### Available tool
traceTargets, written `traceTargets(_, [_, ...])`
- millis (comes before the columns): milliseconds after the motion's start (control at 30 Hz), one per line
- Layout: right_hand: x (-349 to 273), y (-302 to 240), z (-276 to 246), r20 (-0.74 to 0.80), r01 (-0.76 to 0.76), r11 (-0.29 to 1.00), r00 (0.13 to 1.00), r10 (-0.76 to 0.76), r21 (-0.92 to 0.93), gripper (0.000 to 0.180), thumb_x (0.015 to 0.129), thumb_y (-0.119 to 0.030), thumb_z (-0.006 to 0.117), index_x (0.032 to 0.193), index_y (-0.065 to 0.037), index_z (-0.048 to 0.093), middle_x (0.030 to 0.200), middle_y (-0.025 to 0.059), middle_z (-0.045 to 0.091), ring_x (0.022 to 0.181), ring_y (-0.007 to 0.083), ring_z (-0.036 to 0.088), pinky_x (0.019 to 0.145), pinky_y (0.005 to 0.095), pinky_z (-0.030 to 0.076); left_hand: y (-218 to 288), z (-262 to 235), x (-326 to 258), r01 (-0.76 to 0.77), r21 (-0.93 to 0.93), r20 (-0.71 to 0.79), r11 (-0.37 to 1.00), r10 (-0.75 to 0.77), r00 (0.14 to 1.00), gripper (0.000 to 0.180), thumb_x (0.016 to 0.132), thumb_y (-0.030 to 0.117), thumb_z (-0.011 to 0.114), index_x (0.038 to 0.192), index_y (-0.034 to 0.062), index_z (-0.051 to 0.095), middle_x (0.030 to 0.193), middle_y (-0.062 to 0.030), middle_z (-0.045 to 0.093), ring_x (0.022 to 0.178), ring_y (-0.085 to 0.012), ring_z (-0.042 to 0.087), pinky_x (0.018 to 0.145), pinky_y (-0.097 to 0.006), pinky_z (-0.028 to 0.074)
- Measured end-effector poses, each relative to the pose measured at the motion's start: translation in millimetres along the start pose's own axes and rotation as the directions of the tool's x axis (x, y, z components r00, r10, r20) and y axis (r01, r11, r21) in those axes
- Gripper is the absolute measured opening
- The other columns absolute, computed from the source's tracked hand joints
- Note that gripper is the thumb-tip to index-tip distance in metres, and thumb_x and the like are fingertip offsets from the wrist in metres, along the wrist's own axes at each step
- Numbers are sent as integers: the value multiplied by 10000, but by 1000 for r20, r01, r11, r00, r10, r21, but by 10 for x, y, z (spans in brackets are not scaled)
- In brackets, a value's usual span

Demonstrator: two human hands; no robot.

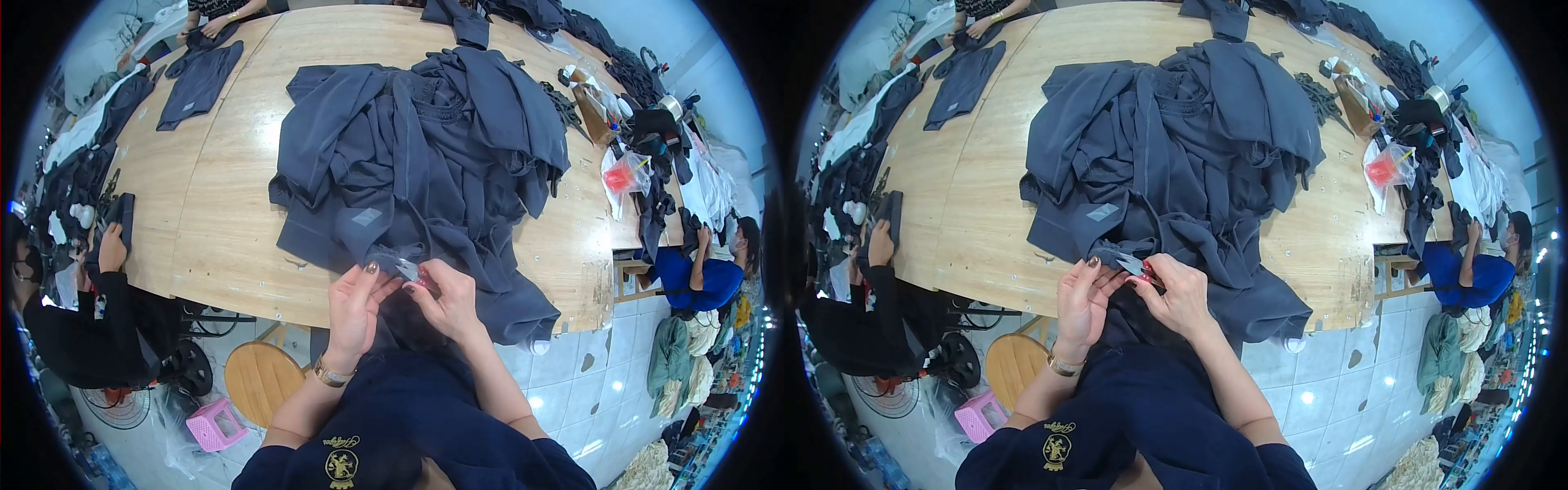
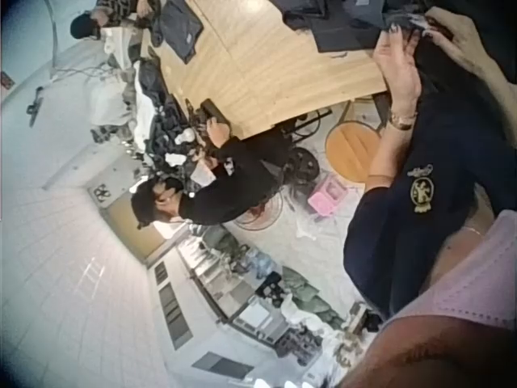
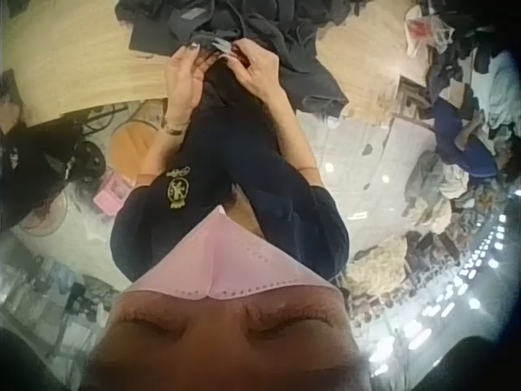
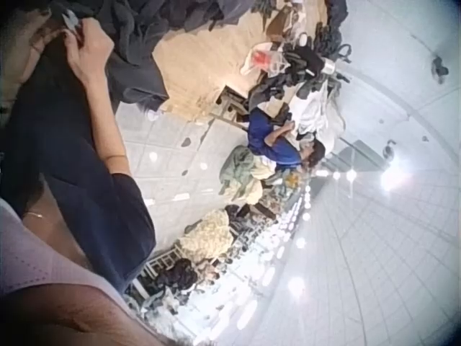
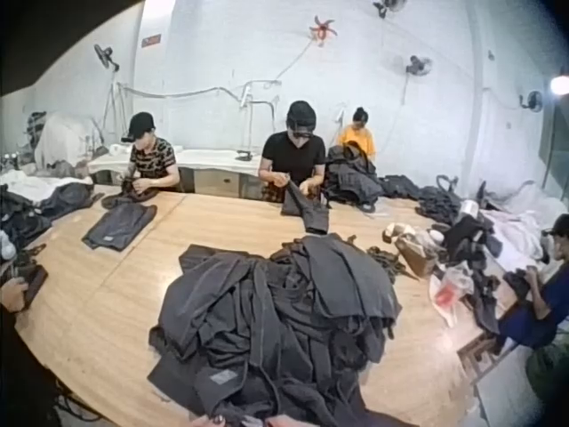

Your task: Sort and inspect finished garments for quality control on a large production table.

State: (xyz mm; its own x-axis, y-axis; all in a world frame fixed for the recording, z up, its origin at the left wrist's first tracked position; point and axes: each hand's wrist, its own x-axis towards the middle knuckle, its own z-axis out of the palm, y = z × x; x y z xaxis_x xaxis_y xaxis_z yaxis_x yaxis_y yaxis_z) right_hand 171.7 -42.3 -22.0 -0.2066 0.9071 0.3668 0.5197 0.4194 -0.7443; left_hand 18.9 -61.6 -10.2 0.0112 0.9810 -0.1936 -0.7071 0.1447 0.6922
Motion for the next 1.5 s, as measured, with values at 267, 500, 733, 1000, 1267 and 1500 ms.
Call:
traceTargets(267, [53,-53,-24,8,37,999,999,-37,-25,289,783,-310,667,812,-38,575,660,68,557,545,227,554,498,301,412,-20,51,-27,-67,80,5,995,67,998,191,938,107,477,988,-25,606,984,-116,645,913,-172,627,839,-314,502])
traceTargets(500, [52,-36,-39,-32,24,1000,999,-24,19,217,819,-228,649,816,-28,567,616,66,525,522,188,532,491,276,397,-44,30,-51,-118,170,27,978,115,993,196,937,100,481,996,-37,608,988,-113,644,914,-177,626,833,-324,511])
traceTargets(733, [-24,46,44,78,-283,548,927,367,787,219,931,-241,517,858,-39,479,680,-42,444,539,30,387,479,175,309,-47,43,-38,-94,109,-5,990,95,995,211,931,82,495,1050,-45,613,1005,-92,643,909,-129,605,852,-314,501])
traceTargets(1000, [199,-213,137,145,-341,594,924,354,729,157,865,-102,622,780,-35,508,689,-72,449,617,-6,384,539,161,318,-156,-8,-28,-195,328,15,924,201,979,211,916,66,524,1068,-57,604,1000,-86,642,888,-115,596,847,-284,495])
traceTargets(1267, [8,-93,-58,73,-246,655,957,280,714,160,862,-126,575,759,-23,509,640,-40,437,600,26,376,542,185,319,-84,-13,-10,-189,110,3,976,190,982,178,924,80,511,1012,-32,618,970,-75,643,883,-118,601,829,-317,514])
traceTargets(1500, [20,62,4,-25,-44,994,999,47,95,236,818,-238,643,795,-22,553,664,92,533,508,244,522,470,302,394,-30,36,-21,-136,62,-15,989,137,990,190,930,101,506,1024,-27,612,986,-84,639,898,-136,607,824,-313,511])
